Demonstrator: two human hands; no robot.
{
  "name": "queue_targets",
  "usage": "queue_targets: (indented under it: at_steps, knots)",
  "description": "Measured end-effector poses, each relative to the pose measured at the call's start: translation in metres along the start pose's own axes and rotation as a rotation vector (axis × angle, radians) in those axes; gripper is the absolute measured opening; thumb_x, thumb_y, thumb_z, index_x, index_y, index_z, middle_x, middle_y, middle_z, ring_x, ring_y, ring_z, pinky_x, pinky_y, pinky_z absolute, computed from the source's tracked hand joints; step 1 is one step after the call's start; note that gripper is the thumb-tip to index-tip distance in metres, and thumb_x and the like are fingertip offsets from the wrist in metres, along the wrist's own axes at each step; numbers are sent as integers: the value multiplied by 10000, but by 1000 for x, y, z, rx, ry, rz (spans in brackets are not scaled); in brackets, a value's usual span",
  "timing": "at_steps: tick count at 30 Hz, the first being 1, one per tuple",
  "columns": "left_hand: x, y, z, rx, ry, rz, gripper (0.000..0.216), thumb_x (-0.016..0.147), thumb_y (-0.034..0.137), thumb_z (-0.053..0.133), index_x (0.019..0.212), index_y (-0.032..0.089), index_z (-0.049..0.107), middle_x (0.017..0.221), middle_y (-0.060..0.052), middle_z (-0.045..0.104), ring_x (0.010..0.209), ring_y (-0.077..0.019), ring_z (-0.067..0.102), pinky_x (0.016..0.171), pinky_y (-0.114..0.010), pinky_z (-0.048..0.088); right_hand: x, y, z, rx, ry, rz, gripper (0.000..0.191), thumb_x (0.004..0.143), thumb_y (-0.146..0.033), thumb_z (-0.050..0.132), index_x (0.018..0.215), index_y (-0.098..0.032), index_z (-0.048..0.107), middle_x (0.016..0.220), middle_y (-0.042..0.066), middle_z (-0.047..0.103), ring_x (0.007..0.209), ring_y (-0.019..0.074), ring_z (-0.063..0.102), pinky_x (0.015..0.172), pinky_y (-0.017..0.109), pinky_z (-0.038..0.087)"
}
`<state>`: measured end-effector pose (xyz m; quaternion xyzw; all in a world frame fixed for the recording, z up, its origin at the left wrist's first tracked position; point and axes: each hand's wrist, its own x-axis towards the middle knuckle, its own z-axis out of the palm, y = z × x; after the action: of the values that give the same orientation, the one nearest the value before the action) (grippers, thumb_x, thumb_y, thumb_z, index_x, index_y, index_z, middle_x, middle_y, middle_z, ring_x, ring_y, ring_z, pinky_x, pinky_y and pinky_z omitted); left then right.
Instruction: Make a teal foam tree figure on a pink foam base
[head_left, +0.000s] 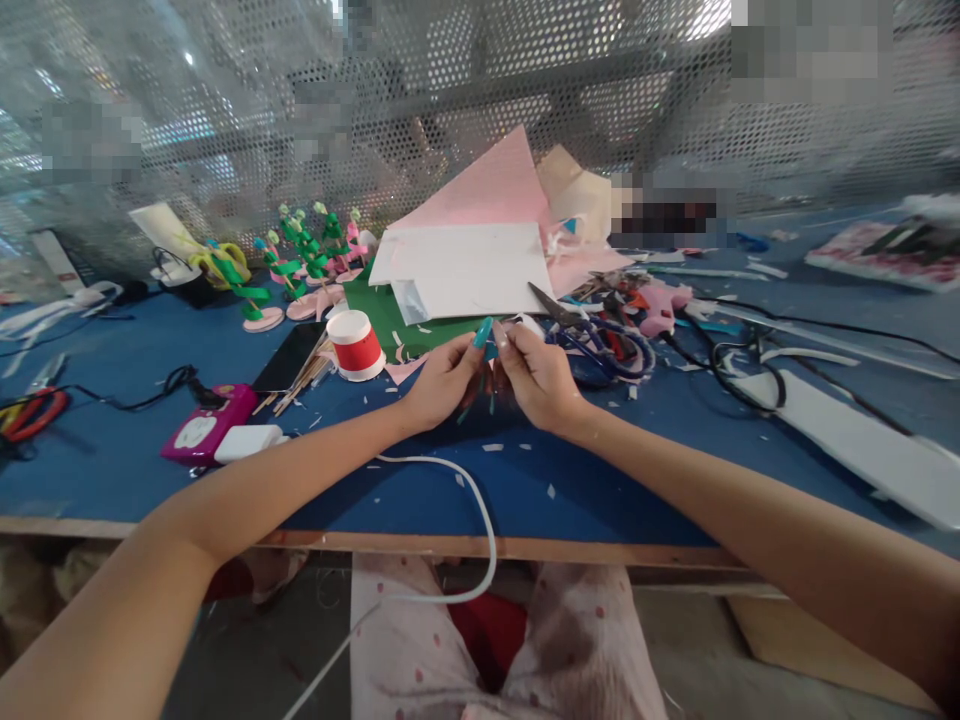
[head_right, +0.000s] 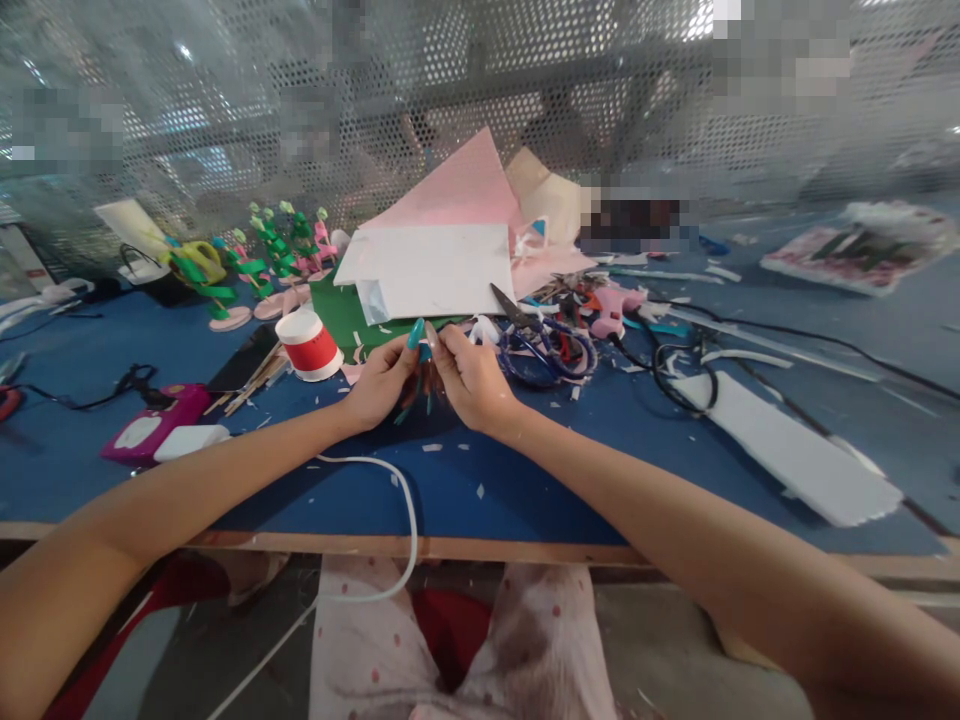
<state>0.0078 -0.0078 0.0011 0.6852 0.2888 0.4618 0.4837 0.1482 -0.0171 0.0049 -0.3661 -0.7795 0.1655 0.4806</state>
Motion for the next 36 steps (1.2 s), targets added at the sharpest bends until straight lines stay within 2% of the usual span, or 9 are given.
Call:
queue_targets:
  at_steps: [5, 8, 11, 14, 16, 19, 22, 27, 36]
  knots:
    - [-1, 1, 0, 45, -10, 6, 453, 787, 615, 420, 718, 168, 453, 502, 53, 486, 309, -35, 372, 303, -175, 264, 1, -1, -2, -71, -7, -9, 269, 900, -378, 337, 689, -213, 368, 509, -20, 502, 455, 113, 488, 501, 242, 365]
    - [-4, -1, -2, 114, 11, 58, 450, 820, 615, 341, 730, 183, 430, 469, 58, 455, 323, -50, 380, 327, -181, 268, 1, -2, -4, -72, -24, 14, 228, 878, -312, 365, 677, -209, 392, 464, -25, 491, 413, 110, 469, 482, 236, 351]
    - [-6, -2, -4, 289, 37, 126, 396, 849, 568, 334, 786, 188, 423, 473, 65, 439, 356, -60, 389, 379, -186, 287, 2, -2, -6, -57, -31, 47, 196, 845, -275, 394, 662, -206, 408, 435, -34, 474, 380, 103, 431, 448, 226, 310]
    - [-6, -2, -8, 543, 61, 228, 346, 844, 505, 423, 934, 172, 440, 661, 20, 549, 444, -67, 438, 448, -199, 316, 3, -1, -8, -37, -22, 46, 177, 813, -257, 420, 646, -205, 394, 430, -47, 432, 386, 94, 402, 448, 218, 290]
    - [-6, -2, -11, 687, 65, 317, 364, 853, 481, 419, 1021, 159, 446, 747, -13, 578, 515, -86, 479, 494, -210, 333, 5, -1, -10, -26, -37, 32, 189, 796, -250, 431, 622, -205, 371, 431, -53, 396, 394, 84, 370, 447, 214, 277]
    - [-5, -1, -14, 815, 48, 391, 362, 887, 454, 349, 1036, 151, 478, 721, -24, 581, 574, -119, 517, 521, -223, 339, 6, 0, -10, -10, -48, 18, 206, 784, -249, 439, 603, -205, 354, 443, -57, 364, 405, 74, 331, 442, 210, 262]
    - [-6, 0, -14, 868, 61, 419, 353, 900, 436, 321, 990, 149, 505, 689, -25, 582, 588, -132, 535, 527, -227, 345, 6, -1, -10, 7, -38, 17, 205, 780, -249, 447, 603, -205, 352, 451, -55, 373, 410, 74, 335, 442, 209, 266]
    - [-9, 2, -13, 916, 119, 468, 304, 902, 399, 344, 956, 151, 511, 673, -23, 596, 595, -123, 554, 554, -220, 377, 5, -3, -9, 42, -45, 50, 199, 788, -268, 447, 614, -200, 379, 477, -35, 469, 413, 78, 385, 449, 211, 300]
    - [-9, -1, -12, 923, 155, 475, 247, 897, 362, 379, 952, 156, 504, 654, -13, 600, 581, -116, 563, 574, -218, 399, 3, -3, -7, 53, -19, 52, 169, 780, -256, 468, 633, -196, 411, 487, -28, 495, 422, 87, 441, 436, 210, 313]
